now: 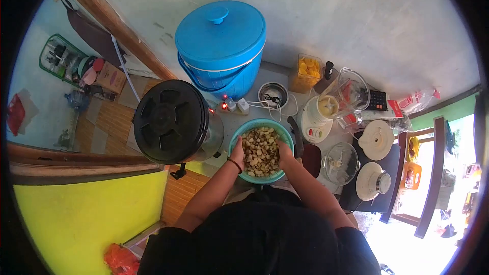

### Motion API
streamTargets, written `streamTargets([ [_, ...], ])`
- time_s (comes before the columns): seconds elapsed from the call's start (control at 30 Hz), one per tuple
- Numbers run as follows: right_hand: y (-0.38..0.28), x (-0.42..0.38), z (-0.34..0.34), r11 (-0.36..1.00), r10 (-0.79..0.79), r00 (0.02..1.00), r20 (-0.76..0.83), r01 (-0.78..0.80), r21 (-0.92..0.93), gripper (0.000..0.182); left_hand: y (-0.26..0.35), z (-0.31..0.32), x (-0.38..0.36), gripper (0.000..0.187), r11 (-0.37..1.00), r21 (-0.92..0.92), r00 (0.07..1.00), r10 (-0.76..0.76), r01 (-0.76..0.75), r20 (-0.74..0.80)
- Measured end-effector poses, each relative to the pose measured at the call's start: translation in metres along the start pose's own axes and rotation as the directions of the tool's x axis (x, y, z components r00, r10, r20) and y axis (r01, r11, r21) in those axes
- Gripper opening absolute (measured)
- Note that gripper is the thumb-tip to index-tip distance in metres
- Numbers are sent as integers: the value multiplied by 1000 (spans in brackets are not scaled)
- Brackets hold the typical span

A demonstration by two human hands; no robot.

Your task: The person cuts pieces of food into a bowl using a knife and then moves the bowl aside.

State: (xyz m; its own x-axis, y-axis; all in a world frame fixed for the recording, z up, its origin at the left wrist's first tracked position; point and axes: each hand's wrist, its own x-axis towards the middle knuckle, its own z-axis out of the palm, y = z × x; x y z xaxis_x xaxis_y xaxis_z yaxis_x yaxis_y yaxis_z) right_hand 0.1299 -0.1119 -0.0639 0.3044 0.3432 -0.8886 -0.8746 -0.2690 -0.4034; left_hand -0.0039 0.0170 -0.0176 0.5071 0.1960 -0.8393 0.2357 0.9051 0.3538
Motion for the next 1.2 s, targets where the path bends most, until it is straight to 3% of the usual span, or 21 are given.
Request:
streamTargets([
  [0.07, -3, 0, 5, 997, -11, 999, -40, 8, -79, 43, -15, -22, 37, 74, 999, 32, 999, 31, -30, -35],
  [0.17, -14, -22, 19, 995, -41, 998, -53, 36, -92, 60, -8, -12, 18, 68, 999, -40, 999, 27, -26, 23],
  [0.27, -4, 6, 8, 1000, 5, 1000, 26, -5, 9, 58, -16, -20, 27, 59, 994, -59, 976, 107, -97, 188],
  [0.37, -18, -27, 19, 997, 1, 998, -58, -5, -78, 43, -15, -16, 8, 53, 989, -135, 964, 88, -55, 251],
  [0.47, -3, -11, 3, 994, -40, 996, 73, 33, 102, 38, -15, -10, -9, 46, 998, -8, 990, 65, -65, 123],
  [0.57, -3, -17, 0, 998, -47, 996, 76, 43, 52, 33, -25, -12, -6, 42, 971, 69, 960, 213, -229, 184],
  [0.6, 0, -18, -2, 990, -136, 984, 118, 131, 44, 31, -28, -8, -8, 44, 937, 165, 939, 273, -309, 208],
  [0.67, 7, -20, -2, 952, -306, 929, 208, 305, 37, 28, -32, 0, -13, 47, 820, 339, 882, 385, -462, 272],
  [0.7, 4, -32, 1, 882, -392, 898, 198, 428, -195, 29, -36, -4, -4, 57, 767, 354, 840, 438, -536, 321],
  [0.73, -5, -54, 6, 749, -475, 855, 209, 517, -415, 30, -38, -8, 2, 58, 598, 532, 796, 514, -599, 319],
  [0.77, -10, -67, 9, 561, -547, 802, 240, 564, -606, 30, -40, -11, 7, 59, 395, 680, 741, 582, -617, 334],
  [0.8, -8, -69, 7, 343, -682, 669, 296, 649, -678, 26, -37, -9, 3, 61, 171, 792, 679, 636, -586, 366],
  [0.87, -4, -73, 3, -133, -823, 345, 451, 655, -744, 19, -33, -5, -7, 61, 43, 842, 655, 650, -537, 385],
  [0.9, -6, -80, 4, -118, -832, 326, 450, 688, -716, 18, -30, -1, -15, 61, -21, 861, 643, 656, -508, 395],
  [0.97, -15, -103, 9, -88, -849, 289, 443, 749, -657, 18, -26, 2, -23, 56, 30, 841, 645, 656, -540, 392],
  [1.0, -16, -109, 9, -137, -853, 228, 470, 771, -622, 18, -26, 3, -25, 54, 55, 830, 646, 656, -556, 390],
  [1.07, -17, -117, 9, -236, -850, 102, 517, 803, -547, 17, -33, -1, -14, 52, -3, 780, 543, 715, -626, 439],
  [1.1, -14, -112, 4, -214, -823, 182, 539, 779, -589, 19, -36, -2, -11, 51, -33, 753, 488, 742, -658, 459],
  [1.17, -5, -95, -5, -180, -753, 336, 566, 723, -667, 24, -36, -3, -17, 50, -301, 778, 397, 726, -551, 562],
  [1.2, -10, -104, 0, -217, -751, 304, 586, 724, -655, 22, -33, -2, -20, 50, -428, 767, 354, 705, -479, 614],
])
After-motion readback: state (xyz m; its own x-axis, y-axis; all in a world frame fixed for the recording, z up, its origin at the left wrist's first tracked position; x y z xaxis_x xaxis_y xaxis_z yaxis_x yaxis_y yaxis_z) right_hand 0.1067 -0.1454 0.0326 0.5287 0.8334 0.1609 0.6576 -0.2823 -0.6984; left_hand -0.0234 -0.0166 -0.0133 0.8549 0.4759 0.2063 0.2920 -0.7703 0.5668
